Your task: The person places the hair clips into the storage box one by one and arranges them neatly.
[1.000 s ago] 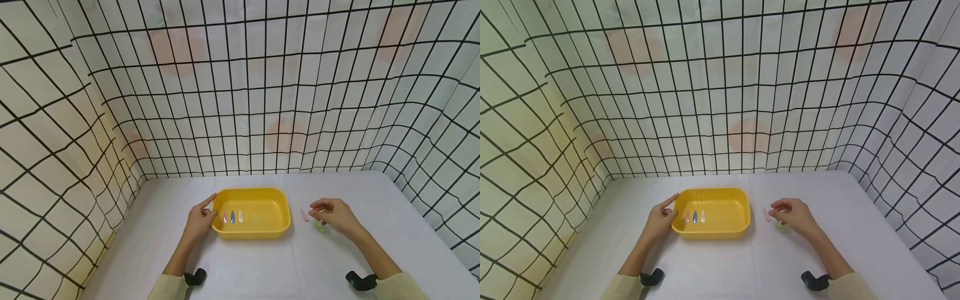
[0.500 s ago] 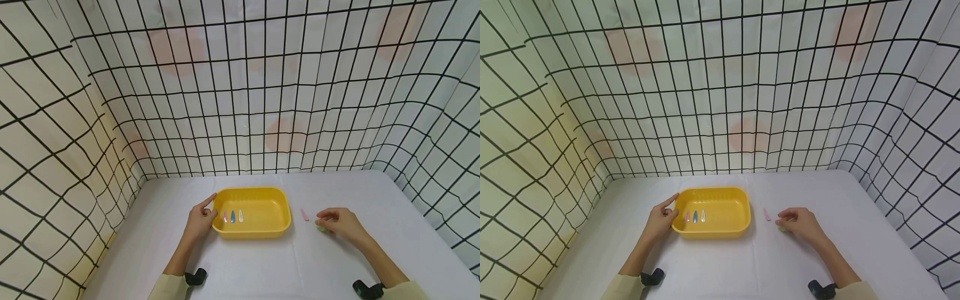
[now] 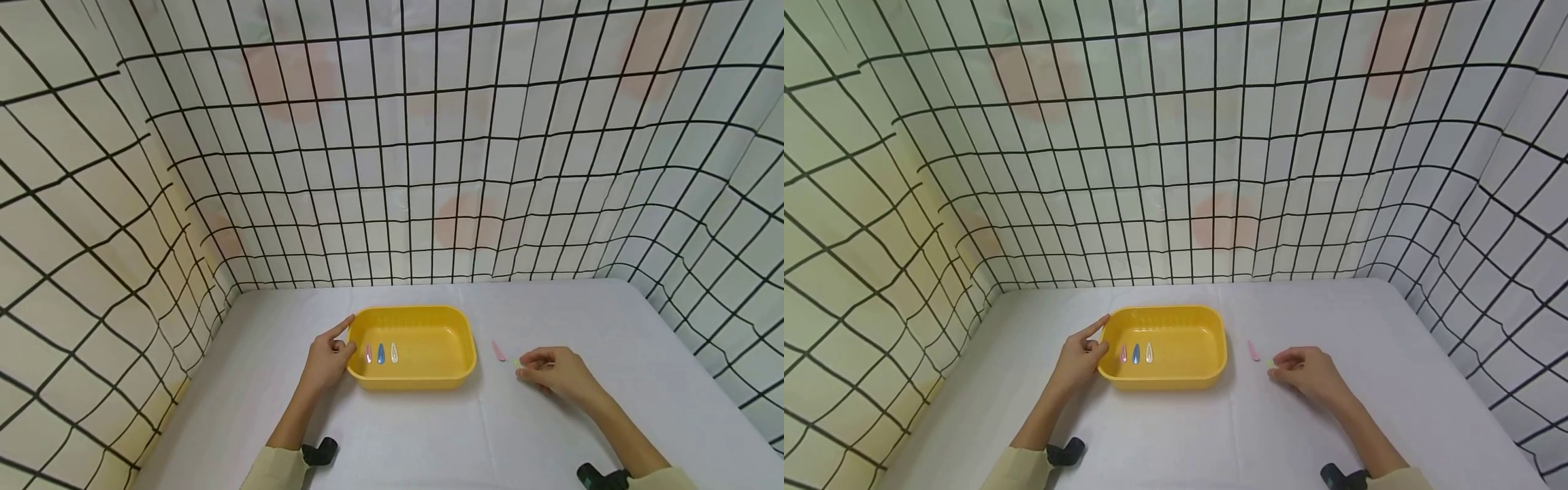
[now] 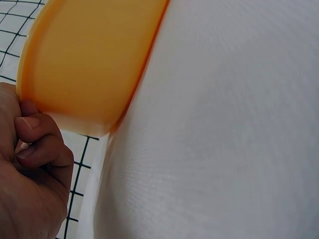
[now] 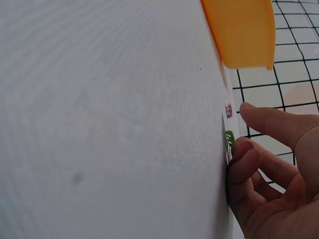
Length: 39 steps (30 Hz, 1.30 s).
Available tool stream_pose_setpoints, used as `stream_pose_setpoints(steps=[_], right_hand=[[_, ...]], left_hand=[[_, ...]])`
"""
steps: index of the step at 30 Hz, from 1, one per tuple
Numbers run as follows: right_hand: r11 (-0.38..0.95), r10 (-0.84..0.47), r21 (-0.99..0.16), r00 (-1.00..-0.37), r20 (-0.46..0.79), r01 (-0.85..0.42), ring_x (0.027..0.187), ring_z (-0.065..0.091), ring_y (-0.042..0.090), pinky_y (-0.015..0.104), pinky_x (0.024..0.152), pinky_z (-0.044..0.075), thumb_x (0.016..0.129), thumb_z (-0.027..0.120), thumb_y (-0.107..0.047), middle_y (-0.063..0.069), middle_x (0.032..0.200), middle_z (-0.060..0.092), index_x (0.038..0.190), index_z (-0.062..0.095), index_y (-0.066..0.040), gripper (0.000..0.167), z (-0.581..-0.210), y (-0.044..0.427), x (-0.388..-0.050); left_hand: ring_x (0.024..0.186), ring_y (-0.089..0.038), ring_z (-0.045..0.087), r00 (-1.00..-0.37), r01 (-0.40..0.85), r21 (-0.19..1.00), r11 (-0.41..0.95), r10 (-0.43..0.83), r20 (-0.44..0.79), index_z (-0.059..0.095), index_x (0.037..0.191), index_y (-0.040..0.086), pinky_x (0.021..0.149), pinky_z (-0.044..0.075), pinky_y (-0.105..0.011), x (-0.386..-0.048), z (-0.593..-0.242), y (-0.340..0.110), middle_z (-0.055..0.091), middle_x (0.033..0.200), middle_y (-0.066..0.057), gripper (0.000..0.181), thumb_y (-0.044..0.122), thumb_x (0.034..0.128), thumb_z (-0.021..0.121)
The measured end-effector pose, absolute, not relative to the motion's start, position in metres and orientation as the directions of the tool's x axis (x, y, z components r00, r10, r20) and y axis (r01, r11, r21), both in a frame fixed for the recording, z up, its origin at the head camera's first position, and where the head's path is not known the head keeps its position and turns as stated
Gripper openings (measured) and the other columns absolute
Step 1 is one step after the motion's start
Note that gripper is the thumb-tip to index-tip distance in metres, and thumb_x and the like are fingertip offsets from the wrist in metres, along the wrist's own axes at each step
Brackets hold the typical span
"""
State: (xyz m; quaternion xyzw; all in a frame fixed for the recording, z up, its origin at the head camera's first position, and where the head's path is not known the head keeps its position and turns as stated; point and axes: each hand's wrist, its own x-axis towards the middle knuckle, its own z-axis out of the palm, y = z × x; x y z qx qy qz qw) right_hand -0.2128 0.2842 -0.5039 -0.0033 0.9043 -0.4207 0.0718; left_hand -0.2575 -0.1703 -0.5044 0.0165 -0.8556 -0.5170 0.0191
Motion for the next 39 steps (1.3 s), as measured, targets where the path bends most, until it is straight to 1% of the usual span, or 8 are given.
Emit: stream_pose_setpoints(steps=[6, 10, 15, 18, 24, 27, 33, 39], right_hand=[[0.661, -0.060, -0.748, -0.990, -0.124, 0.054, 0.063, 0.059, 0.012, 0.027, 0.055, 0.051, 0.084, 0.083, -0.033, 0.001, 0.086, 0.069, 0.111, 0.074, -0.004, 0.041, -0.508, 0.283, -0.213], [0.672, -0.065, -0.740, -0.994, -0.093, 0.026, 0.064, 0.059, 0.011, 0.026, 0.055, 0.052, 0.083, 0.084, -0.027, 0.002, 0.086, 0.067, 0.109, 0.074, -0.002, 0.037, -0.510, 0.281, -0.212], [0.692, -0.056, -0.722, -0.997, -0.061, 0.005, 0.061, 0.059, 0.010, 0.025, 0.053, 0.051, 0.082, 0.083, -0.019, 0.001, 0.082, 0.067, 0.107, 0.074, -0.002, 0.031, -0.509, 0.279, -0.212], [0.704, -0.056, -0.710, -0.997, -0.055, 0.000, 0.058, 0.059, 0.011, 0.025, 0.053, 0.050, 0.083, 0.082, -0.018, 0.000, 0.080, 0.067, 0.106, 0.074, -0.002, 0.029, -0.508, 0.278, -0.210], [0.713, -0.065, -0.701, -0.996, -0.056, -0.007, 0.057, 0.058, 0.011, 0.025, 0.053, 0.049, 0.080, 0.085, -0.020, 0.001, 0.081, 0.065, 0.107, 0.073, -0.002, 0.034, -0.504, 0.276, -0.208], [0.729, -0.064, -0.684, -0.997, -0.047, -0.015, 0.058, 0.057, 0.010, 0.024, 0.053, 0.047, 0.079, 0.085, -0.019, 0.001, 0.080, 0.065, 0.103, 0.074, -0.004, 0.031, -0.503, 0.275, -0.206], [0.740, -0.087, -0.671, -0.996, -0.026, -0.048, 0.060, 0.057, 0.009, 0.023, 0.056, 0.047, 0.080, 0.079, -0.013, -0.001, 0.076, 0.065, 0.099, 0.076, -0.004, 0.021, -0.501, 0.274, -0.205], [0.754, -0.081, -0.654, -0.997, -0.003, -0.059, 0.062, 0.059, 0.010, 0.023, 0.059, 0.048, 0.084, 0.071, -0.011, -0.002, 0.075, 0.067, 0.100, 0.077, -0.003, 0.019, -0.500, 0.275, -0.205]], left_hand=[[0.047, -0.015, 0.037, -0.999, -0.014, 0.884, 0.468, -0.047, 0.009, 0.057, 0.148, 0.029, 0.046, 0.035, -0.021, -0.257, -0.504, -0.171, 0.045, 0.055, 0.001, 0.061, 0.017, 0.0896, 0.065], [0.047, -0.015, 0.037, -0.999, -0.018, 0.883, 0.469, -0.051, 0.007, 0.057, 0.149, 0.029, 0.046, 0.035, -0.021, -0.258, -0.504, -0.171, 0.045, 0.055, 0.001, 0.061, 0.017, 0.0895, 0.065], [0.047, -0.015, 0.039, -0.999, -0.021, 0.882, 0.471, -0.053, 0.005, 0.057, 0.148, 0.029, 0.046, 0.037, -0.021, -0.258, -0.505, -0.170, 0.045, 0.056, 0.001, 0.060, 0.017, 0.0899, 0.065], [0.048, -0.015, 0.039, -0.998, -0.026, 0.883, 0.469, -0.057, 0.001, 0.058, 0.148, 0.029, 0.047, 0.037, -0.021, -0.258, -0.505, -0.169, 0.045, 0.056, 0.000, 0.060, 0.017, 0.0900, 0.065], [0.049, -0.016, 0.040, -0.998, -0.034, 0.883, 0.468, -0.063, -0.005, 0.058, 0.148, 0.029, 0.048, 0.038, -0.020, -0.258, -0.504, -0.169, 0.045, 0.057, 0.000, 0.060, 0.017, 0.0904, 0.065], [0.049, -0.016, 0.040, -0.998, -0.033, 0.883, 0.467, -0.063, -0.004, 0.058, 0.148, 0.029, 0.048, 0.038, -0.020, -0.257, -0.504, -0.169, 0.046, 0.057, 0.000, 0.060, 0.017, 0.0904, 0.065], [0.049, -0.015, 0.040, -0.998, -0.039, 0.885, 0.465, -0.068, -0.008, 0.058, 0.148, 0.030, 0.048, 0.039, -0.021, -0.258, -0.505, -0.169, 0.046, 0.057, 0.000, 0.060, 0.017, 0.0902, 0.065], [0.049, -0.016, 0.040, -0.998, -0.043, 0.884, 0.466, -0.068, -0.013, 0.057, 0.148, 0.030, 0.048, 0.039, -0.021, -0.257, -0.504, -0.169, 0.046, 0.057, 0.000, 0.060, 0.017, 0.0905, 0.065]])
